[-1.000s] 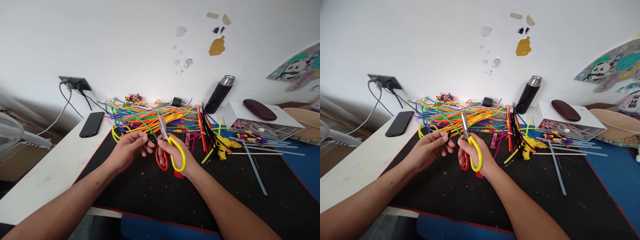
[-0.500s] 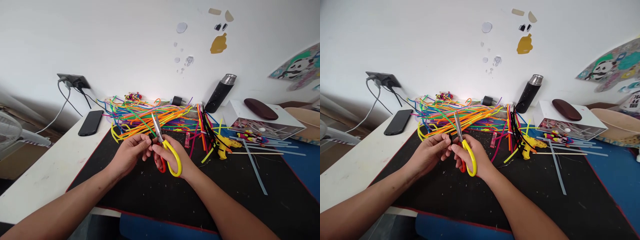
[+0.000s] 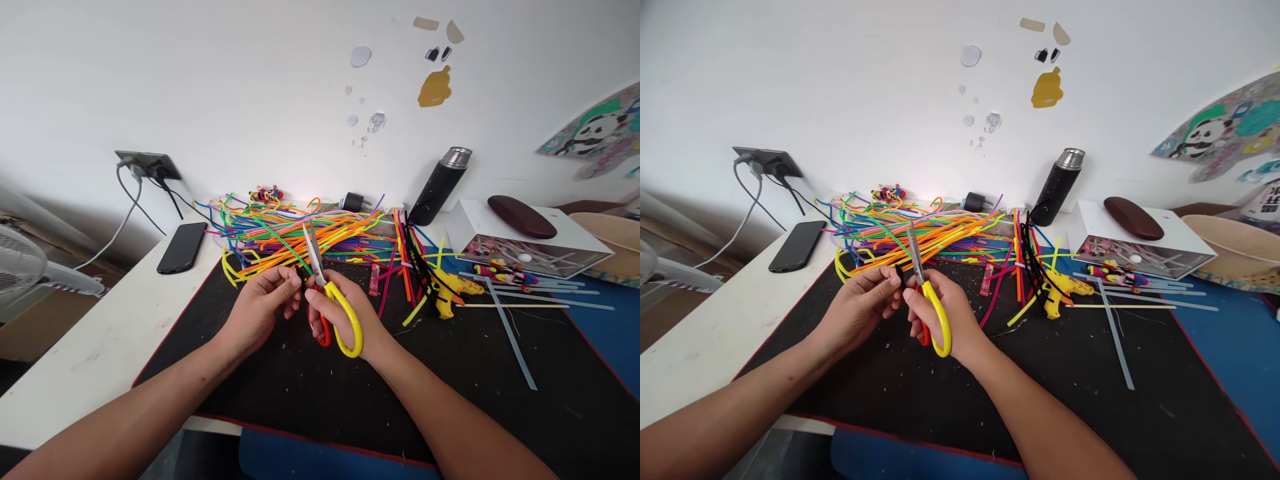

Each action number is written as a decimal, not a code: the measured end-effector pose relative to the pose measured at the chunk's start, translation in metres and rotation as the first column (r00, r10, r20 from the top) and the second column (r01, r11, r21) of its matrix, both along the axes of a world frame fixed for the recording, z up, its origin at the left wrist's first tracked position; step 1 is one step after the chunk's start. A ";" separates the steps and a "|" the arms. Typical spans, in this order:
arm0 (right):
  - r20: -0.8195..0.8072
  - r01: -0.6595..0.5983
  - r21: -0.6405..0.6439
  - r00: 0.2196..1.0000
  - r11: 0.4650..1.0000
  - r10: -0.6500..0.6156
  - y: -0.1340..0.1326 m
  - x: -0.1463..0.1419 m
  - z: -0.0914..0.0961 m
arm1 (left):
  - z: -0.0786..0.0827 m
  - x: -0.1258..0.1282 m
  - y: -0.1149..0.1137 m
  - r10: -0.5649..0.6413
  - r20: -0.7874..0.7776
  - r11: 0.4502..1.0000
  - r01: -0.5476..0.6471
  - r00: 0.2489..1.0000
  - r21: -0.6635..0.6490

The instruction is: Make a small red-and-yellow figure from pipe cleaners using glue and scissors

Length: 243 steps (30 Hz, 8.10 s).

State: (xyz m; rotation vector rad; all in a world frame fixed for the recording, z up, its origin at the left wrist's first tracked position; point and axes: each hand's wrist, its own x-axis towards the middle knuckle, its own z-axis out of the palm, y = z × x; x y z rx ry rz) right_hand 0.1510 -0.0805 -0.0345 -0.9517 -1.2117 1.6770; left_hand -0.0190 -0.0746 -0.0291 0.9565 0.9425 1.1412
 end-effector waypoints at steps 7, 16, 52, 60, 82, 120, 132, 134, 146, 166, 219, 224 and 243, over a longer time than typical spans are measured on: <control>-0.008 -0.003 0.015 1.000 1.000 0.003 0.000 0.001 0.002 | 0.003 0.002 -0.002 0.018 0.027 1.000 -0.018 0.999 -0.016; -0.008 -0.026 -0.008 1.000 1.000 0.026 -0.003 -0.002 0.003 | -0.001 0.005 -0.005 0.016 0.020 1.000 -0.015 1.000 -0.023; 0.077 -0.097 -0.050 0.992 0.994 0.101 -0.009 0.000 0.012 | 0.011 -0.018 0.009 -0.083 -0.188 0.975 0.119 0.979 0.188; 0.060 -0.085 -0.043 0.994 0.995 0.087 -0.010 0.001 0.010 | 0.004 -0.026 0.020 -0.022 -0.128 0.983 0.045 0.992 0.179; 0.163 -0.114 -0.039 0.979 0.993 0.119 -0.011 -0.004 0.009 | 0.009 -0.018 0.011 -0.193 -0.137 0.948 0.221 0.971 0.228; 0.812 -0.508 0.488 0.563 0.710 -0.156 -0.025 -0.015 -0.002 | 0.010 -0.023 0.010 -0.064 -0.325 0.960 0.147 0.944 0.239; 0.440 -0.080 0.348 0.894 0.934 -0.087 -0.016 -0.003 0.010 | 0.004 -0.021 0.006 -0.027 -0.264 0.935 0.118 0.964 0.333; 0.384 -0.055 0.279 0.921 0.959 -0.059 -0.014 -0.002 0.010 | 0.003 -0.020 0.005 -0.014 -0.311 0.919 0.135 0.950 0.371; 0.365 0.051 0.287 0.917 0.957 -0.159 -0.007 0.006 0.008 | -0.003 -0.026 -0.001 0.162 -0.618 0.722 0.334 0.769 0.605; 0.318 0.108 0.310 0.924 0.945 -0.210 -0.003 0.010 0.012 | 0.010 -0.026 0.005 -0.073 -0.463 0.897 0.262 0.883 0.357; 0.352 0.095 0.325 0.912 0.941 -0.213 -0.013 0.004 0.012 | 0.010 -0.019 -0.007 0.009 -0.591 0.852 0.304 0.807 0.427; 0.310 0.066 0.259 0.939 0.964 -0.148 -0.008 0.007 0.014 | 0.011 -0.020 -0.001 -0.195 -0.358 0.934 0.284 0.913 0.214; 0.431 0.003 0.492 0.868 0.870 -0.247 -0.008 0.011 0.008 | 0.008 -0.022 0.006 -0.345 0.022 0.937 0.346 0.938 -0.045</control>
